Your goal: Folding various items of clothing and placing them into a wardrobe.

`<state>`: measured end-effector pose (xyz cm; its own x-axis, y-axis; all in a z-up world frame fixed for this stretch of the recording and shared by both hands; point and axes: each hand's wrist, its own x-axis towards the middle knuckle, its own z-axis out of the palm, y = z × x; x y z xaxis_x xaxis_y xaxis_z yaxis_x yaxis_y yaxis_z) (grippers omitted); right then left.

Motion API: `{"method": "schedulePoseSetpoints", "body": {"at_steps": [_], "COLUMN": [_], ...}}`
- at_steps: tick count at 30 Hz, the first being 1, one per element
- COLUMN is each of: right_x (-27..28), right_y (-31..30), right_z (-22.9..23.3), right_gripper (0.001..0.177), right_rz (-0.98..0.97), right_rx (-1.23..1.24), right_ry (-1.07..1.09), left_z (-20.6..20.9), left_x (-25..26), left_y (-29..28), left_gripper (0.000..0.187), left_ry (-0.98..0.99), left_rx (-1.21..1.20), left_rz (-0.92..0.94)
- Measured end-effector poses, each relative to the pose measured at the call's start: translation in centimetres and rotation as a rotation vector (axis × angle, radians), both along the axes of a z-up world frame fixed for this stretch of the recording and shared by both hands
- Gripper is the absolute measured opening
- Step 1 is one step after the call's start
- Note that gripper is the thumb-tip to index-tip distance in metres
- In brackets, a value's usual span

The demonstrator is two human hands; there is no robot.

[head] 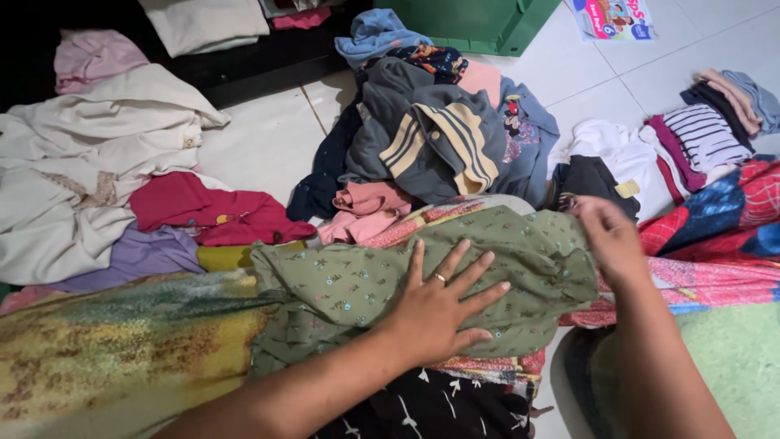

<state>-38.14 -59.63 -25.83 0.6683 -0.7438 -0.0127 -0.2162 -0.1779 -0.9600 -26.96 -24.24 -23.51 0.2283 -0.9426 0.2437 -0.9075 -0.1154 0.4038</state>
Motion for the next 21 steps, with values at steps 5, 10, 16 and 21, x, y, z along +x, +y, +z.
{"method": "schedulePoseSetpoints", "body": {"at_steps": [5, 10, 16, 21], "right_x": [0.3, -3.1, -5.8, -10.2], "right_y": [1.5, -4.6, 0.8, -1.9], "right_z": [1.8, -1.4, -4.6, -10.6], "right_gripper": [0.011, 0.019, 0.055, 0.051], "right_rz": [-0.075, -0.219, -0.008, 0.160], "right_rx": [-0.177, -0.153, 0.641, 0.737], "right_ry": [0.128, -0.111, 0.258, 0.276], "left_z": [-0.1, -0.2, 0.3, 0.9], "left_x": [-0.1, -0.1, -0.9, -1.9], "left_y": [0.1, 0.0, -0.1, -0.4], "left_gripper": [0.073, 0.072, 0.080, 0.101], "left_ry": [-0.006, -0.002, -0.024, 0.016], "left_rx": [-0.010, -0.015, -0.060, -0.037], "left_rz": [0.007, 0.006, 0.064, 0.087]}}
